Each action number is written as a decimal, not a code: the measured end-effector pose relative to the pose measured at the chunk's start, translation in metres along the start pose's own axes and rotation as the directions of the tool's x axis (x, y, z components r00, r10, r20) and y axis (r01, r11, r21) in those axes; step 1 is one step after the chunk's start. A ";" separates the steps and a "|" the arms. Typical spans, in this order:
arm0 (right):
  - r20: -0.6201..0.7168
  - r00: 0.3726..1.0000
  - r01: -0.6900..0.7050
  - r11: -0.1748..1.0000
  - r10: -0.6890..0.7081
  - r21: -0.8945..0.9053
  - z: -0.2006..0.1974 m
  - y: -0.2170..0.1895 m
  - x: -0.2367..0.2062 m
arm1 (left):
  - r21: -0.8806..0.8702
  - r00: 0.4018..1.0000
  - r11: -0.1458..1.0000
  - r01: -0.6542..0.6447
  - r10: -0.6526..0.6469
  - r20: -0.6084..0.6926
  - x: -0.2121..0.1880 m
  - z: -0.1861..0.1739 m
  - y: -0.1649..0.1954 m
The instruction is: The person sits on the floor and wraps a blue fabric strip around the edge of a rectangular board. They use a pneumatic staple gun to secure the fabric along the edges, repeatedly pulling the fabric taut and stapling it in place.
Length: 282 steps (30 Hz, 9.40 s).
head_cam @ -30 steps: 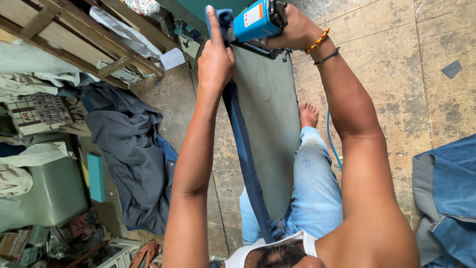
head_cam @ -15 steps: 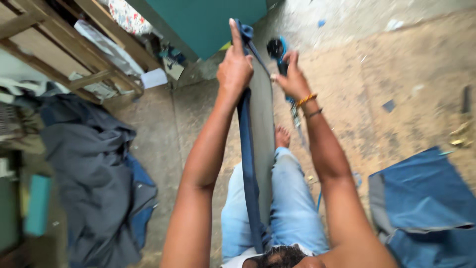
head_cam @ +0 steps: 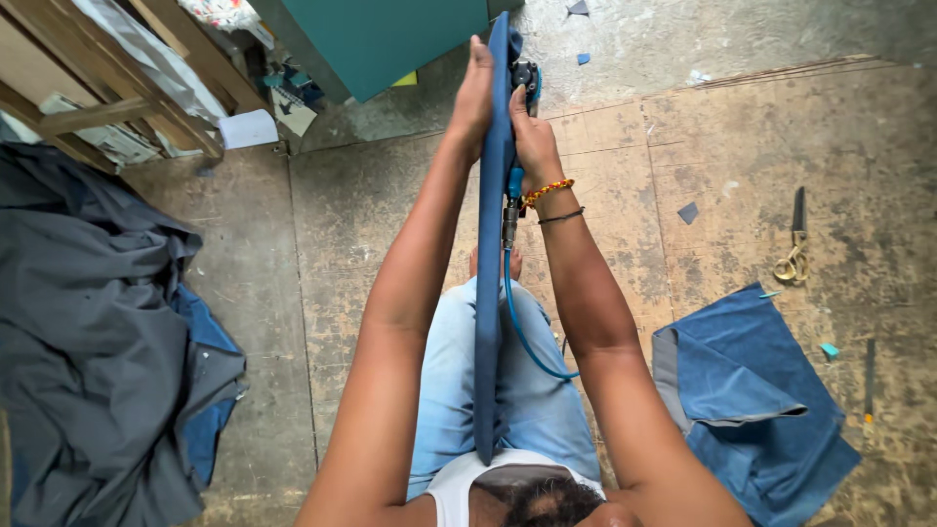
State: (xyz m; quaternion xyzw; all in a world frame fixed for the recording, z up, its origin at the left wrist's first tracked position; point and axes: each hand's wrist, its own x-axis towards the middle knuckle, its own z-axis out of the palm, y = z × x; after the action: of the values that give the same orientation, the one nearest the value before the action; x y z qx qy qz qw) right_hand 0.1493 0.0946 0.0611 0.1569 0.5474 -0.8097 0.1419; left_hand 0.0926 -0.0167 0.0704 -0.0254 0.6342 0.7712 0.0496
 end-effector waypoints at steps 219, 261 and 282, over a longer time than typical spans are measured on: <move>0.364 0.791 0.604 0.722 -0.492 -0.337 -0.102 0.095 -0.022 | 0.993 0.998 0.103 -0.050 0.041 0.046 -0.133 -0.100 -0.021; 0.144 0.907 0.412 0.905 -0.396 -0.108 -0.056 0.112 -0.065 | 0.399 0.913 0.824 -0.401 0.324 0.249 -0.129 -0.026 -0.074; 0.157 0.987 -0.051 0.991 0.031 0.122 -0.013 0.066 -0.084 | -0.074 0.990 0.992 -0.104 0.110 0.087 -0.176 -0.037 -0.078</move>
State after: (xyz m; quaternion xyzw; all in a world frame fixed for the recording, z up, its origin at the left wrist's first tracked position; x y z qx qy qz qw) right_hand 0.2535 0.0882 0.0352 0.1137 0.4795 -0.8491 0.1904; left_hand 0.2750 -0.0456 0.0047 0.0421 0.6046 0.7946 0.0359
